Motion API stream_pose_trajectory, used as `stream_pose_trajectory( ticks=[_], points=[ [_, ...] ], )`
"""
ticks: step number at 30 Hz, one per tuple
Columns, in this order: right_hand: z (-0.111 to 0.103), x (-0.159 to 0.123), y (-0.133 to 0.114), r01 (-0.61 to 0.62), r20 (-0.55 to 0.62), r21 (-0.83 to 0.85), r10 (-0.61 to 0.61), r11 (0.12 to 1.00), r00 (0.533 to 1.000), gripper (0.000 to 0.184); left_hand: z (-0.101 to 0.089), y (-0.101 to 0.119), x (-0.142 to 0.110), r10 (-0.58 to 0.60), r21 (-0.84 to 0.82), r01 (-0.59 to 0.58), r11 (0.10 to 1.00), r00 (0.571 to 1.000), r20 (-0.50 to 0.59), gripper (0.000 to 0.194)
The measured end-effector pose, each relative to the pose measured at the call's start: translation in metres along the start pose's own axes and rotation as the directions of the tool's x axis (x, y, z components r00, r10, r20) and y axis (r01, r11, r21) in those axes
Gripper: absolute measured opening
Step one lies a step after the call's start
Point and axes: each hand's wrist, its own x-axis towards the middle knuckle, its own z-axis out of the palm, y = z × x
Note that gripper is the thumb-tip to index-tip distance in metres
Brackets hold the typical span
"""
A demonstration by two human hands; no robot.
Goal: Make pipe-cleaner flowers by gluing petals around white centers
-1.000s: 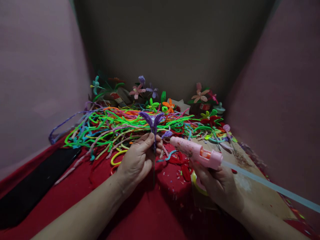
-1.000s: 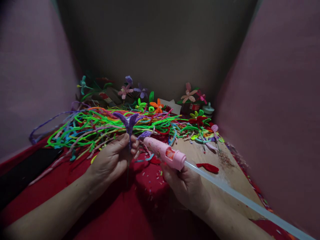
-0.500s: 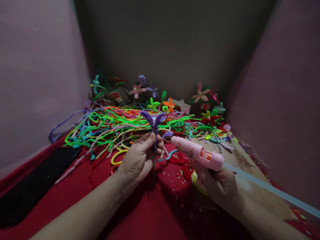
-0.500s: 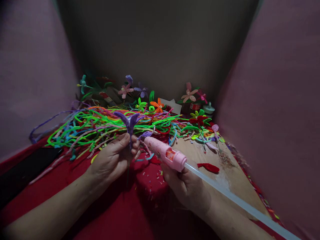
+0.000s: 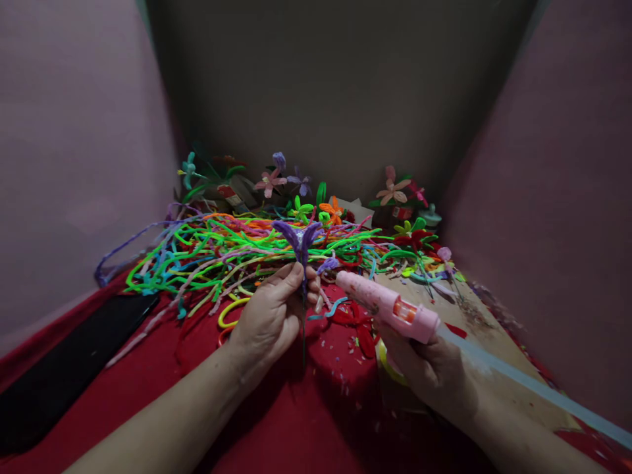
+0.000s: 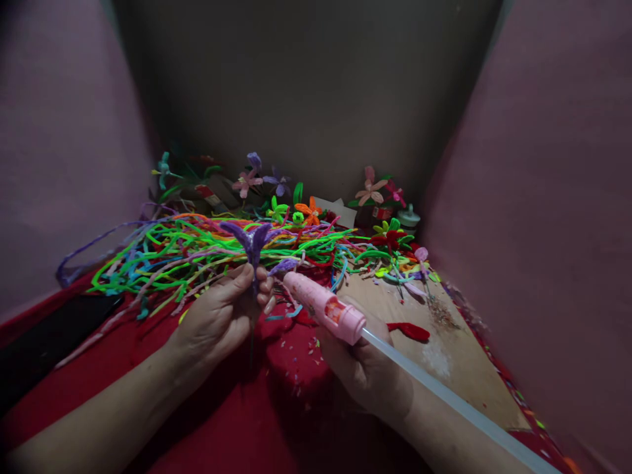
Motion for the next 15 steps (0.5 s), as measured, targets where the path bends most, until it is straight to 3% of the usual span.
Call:
stream_pose_trajectory(
  ticks=[5,15],
  points=[
    [-0.0018,0.0006,-0.0002,0.019,0.044,0.02,-0.02,1.0,0.999,0.048,0.0011,0.0011,-0.0006,-0.01,-0.002,0.01,1.0,1.0,-0.003,0.016],
    [-0.0019,0.0041,-0.0027,-0.024,-0.015,0.012,0.024,1.0,1.0,0.046,0.0042,0.0018,-0.0017,-0.004,-0.027,0.004,1.0,1.0,0.001,0.015]
  ],
)
